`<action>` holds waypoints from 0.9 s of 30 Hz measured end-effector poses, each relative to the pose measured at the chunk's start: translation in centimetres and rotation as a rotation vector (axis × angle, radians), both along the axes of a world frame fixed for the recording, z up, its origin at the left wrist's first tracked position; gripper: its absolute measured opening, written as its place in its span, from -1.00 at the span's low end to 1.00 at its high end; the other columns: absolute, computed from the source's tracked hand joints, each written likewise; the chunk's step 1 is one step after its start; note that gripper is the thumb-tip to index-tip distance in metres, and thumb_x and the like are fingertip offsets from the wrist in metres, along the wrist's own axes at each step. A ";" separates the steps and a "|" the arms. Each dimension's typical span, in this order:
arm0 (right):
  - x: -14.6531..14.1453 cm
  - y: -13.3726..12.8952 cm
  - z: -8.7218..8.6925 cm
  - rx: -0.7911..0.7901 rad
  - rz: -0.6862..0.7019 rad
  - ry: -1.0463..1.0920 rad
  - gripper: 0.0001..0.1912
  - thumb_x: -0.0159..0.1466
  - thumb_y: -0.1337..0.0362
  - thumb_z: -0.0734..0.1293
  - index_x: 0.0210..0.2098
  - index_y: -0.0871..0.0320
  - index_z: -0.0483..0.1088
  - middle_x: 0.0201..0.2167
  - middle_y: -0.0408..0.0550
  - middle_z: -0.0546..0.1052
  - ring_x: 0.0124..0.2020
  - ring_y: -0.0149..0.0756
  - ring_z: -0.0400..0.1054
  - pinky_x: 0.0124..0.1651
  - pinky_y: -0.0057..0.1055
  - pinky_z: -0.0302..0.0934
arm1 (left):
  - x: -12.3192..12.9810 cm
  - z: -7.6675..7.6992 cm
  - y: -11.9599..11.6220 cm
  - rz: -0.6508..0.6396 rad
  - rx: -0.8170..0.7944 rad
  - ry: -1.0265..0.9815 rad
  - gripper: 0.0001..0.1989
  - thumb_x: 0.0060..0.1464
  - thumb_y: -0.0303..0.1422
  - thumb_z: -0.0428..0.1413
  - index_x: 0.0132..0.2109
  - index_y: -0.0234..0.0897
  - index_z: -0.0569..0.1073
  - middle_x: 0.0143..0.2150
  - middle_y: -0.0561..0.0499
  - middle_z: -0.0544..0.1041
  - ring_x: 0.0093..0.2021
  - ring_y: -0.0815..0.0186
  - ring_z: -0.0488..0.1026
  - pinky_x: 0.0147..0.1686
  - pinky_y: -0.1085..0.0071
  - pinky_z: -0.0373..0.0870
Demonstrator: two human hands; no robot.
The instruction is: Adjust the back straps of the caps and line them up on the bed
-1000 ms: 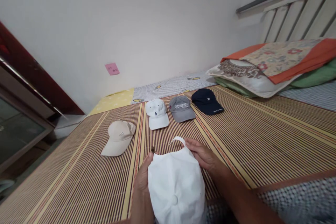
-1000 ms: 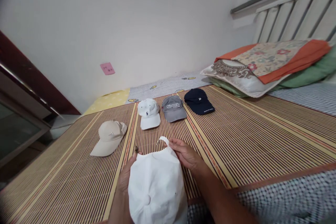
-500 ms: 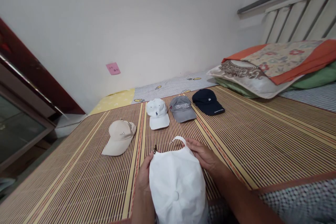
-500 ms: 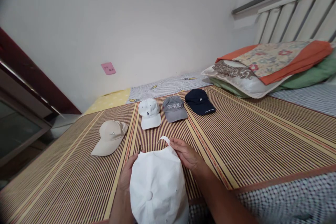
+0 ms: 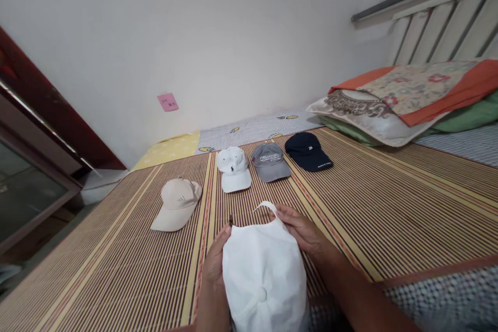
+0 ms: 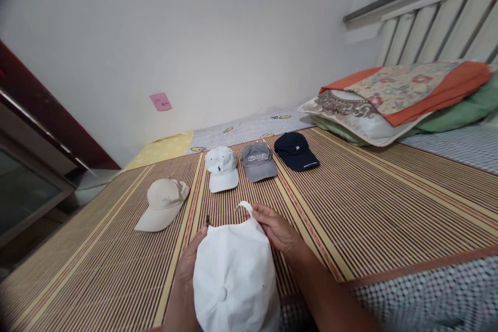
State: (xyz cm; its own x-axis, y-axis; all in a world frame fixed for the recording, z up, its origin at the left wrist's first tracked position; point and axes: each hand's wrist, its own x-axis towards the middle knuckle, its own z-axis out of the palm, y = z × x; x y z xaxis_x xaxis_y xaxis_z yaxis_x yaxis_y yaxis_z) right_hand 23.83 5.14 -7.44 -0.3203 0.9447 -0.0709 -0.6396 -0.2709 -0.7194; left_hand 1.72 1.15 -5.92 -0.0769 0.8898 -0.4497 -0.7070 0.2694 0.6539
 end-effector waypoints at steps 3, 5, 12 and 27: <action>-0.1 -0.2 0.4 0.028 0.036 0.016 -0.66 0.00 0.15 0.61 -0.32 0.12 0.49 -0.41 -0.18 0.52 -0.40 -0.38 0.36 -0.26 -0.43 0.21 | 0.3 0.2 -0.1 -0.002 -0.001 0.019 -0.65 0.12 -0.51 0.24 0.07 -0.37 0.49 -0.21 -0.15 0.71 -0.15 0.10 0.67 -0.03 0.21 0.59; -0.1 -0.4 0.8 0.044 0.061 0.023 -0.68 0.01 0.16 0.60 -0.33 0.13 0.49 -0.42 -0.17 0.51 -0.42 -0.39 0.34 -0.31 -0.46 0.18 | 0.3 0.3 -0.2 0.009 -0.004 0.031 -0.58 0.13 -0.53 0.24 0.14 -0.36 0.45 -0.20 -0.14 0.71 -0.15 0.11 0.68 -0.03 0.22 0.59; -0.6 -1.0 1.9 0.084 0.110 0.022 -0.74 0.06 0.21 0.59 -0.36 0.17 0.51 -0.55 -0.22 0.42 -0.55 -0.51 0.18 -0.47 -0.55 0.02 | 0.0 0.0 -0.3 0.025 0.016 0.034 -0.71 0.12 -0.59 0.23 0.00 -0.32 0.50 -0.25 -0.05 0.71 -0.26 0.25 0.68 -0.08 0.35 0.60; -0.7 -0.6 1.2 0.045 0.042 0.001 -0.71 0.08 0.18 0.58 -0.25 0.14 0.56 -0.43 -0.12 0.58 -0.41 -0.40 0.41 -0.33 -0.50 0.22 | -1.4 -1.8 0.6 -0.127 0.126 -0.150 -0.89 0.21 -0.46 0.18 -0.19 -0.29 0.62 -0.32 0.00 0.71 -0.29 0.24 0.67 0.01 0.27 0.55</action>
State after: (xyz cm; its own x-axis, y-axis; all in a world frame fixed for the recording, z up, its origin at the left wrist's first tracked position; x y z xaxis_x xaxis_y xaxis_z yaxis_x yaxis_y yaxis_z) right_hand 23.14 4.53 -6.28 -0.3601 0.9325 -0.0281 -0.6288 -0.2649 -0.7311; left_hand 0.30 1.74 -7.75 0.0985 0.9381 -0.3322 -0.7646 0.2849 0.5781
